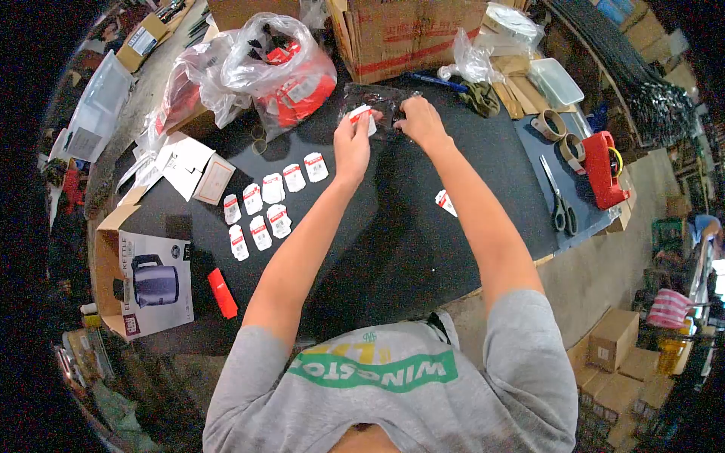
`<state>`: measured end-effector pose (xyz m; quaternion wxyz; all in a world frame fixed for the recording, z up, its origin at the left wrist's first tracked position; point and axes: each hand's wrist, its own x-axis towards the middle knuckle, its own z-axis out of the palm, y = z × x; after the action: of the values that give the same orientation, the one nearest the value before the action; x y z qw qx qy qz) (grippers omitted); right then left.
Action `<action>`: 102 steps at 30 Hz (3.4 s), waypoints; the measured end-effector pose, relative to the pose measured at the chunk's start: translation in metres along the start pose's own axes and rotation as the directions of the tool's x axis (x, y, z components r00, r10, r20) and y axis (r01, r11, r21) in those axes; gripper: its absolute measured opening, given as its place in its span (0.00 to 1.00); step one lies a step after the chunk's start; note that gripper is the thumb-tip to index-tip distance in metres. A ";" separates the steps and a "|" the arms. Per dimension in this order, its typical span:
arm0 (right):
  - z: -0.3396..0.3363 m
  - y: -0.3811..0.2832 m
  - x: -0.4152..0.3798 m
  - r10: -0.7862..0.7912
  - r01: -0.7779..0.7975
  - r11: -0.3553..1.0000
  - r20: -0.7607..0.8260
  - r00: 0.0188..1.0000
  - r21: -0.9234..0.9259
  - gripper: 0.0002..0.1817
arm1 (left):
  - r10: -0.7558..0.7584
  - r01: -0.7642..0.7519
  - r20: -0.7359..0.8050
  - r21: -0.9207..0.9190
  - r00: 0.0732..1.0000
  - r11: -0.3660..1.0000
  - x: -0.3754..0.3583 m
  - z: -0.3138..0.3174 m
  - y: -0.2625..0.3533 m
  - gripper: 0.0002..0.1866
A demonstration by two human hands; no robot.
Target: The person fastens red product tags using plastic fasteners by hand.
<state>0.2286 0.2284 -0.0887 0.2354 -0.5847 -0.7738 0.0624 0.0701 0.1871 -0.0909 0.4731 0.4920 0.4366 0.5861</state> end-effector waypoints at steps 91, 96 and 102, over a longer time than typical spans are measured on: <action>-0.020 -0.153 -0.216 0.050 -0.093 0.841 0.094 0.994 0.532 0.06 | -0.493 0.439 -0.054 -0.376 0.869 0.816 -0.231 -0.138 0.075 0.11; -0.059 -0.138 -0.214 -0.003 -0.033 0.881 0.075 0.997 0.473 0.07 | -0.507 0.435 -0.150 -0.345 0.849 0.831 -0.231 -0.150 0.078 0.12; -0.090 -0.097 -0.232 0.292 -0.540 0.582 0.464 0.836 0.608 0.06 | -0.513 0.451 -0.150 -0.315 0.845 0.835 -0.228 -0.144 0.073 0.13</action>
<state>0.2302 -0.0342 -0.0410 0.2964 -0.5937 -0.5511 0.5059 -0.0659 -0.0565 -0.0763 0.6148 0.2261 0.5150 0.5529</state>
